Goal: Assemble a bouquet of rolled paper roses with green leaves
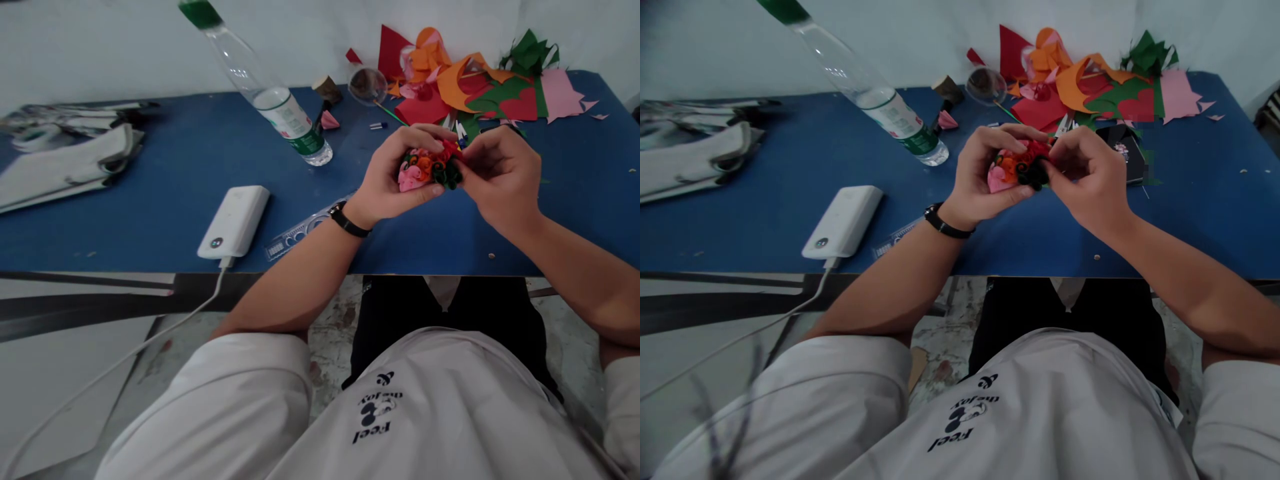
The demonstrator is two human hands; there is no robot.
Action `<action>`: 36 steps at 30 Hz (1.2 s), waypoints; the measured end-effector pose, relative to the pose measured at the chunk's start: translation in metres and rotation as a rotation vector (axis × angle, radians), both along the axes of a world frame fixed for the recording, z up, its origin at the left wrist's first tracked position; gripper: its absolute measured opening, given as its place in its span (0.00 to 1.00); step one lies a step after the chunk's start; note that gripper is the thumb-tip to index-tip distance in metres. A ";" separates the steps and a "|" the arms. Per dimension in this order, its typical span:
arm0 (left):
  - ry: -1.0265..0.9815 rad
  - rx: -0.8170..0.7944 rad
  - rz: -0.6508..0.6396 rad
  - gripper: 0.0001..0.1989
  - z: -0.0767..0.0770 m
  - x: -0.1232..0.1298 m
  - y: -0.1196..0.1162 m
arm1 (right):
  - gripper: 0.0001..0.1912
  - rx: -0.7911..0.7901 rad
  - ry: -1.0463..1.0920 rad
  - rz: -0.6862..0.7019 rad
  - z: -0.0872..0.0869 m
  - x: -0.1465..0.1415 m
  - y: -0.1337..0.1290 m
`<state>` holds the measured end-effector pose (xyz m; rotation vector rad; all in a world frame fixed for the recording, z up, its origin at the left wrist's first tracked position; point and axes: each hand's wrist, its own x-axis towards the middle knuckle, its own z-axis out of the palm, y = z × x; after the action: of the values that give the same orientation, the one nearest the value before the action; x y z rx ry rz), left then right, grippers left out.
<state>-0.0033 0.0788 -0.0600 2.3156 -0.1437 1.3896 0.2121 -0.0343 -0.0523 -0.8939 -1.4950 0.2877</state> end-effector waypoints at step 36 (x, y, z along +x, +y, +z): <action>0.011 0.174 0.138 0.52 -0.006 0.005 -0.002 | 0.14 0.098 0.009 -0.036 0.002 -0.009 -0.007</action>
<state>0.0019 0.0770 -0.0664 2.5169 -0.1071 1.4838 0.2027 -0.0414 -0.0499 -0.8385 -1.4706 0.1902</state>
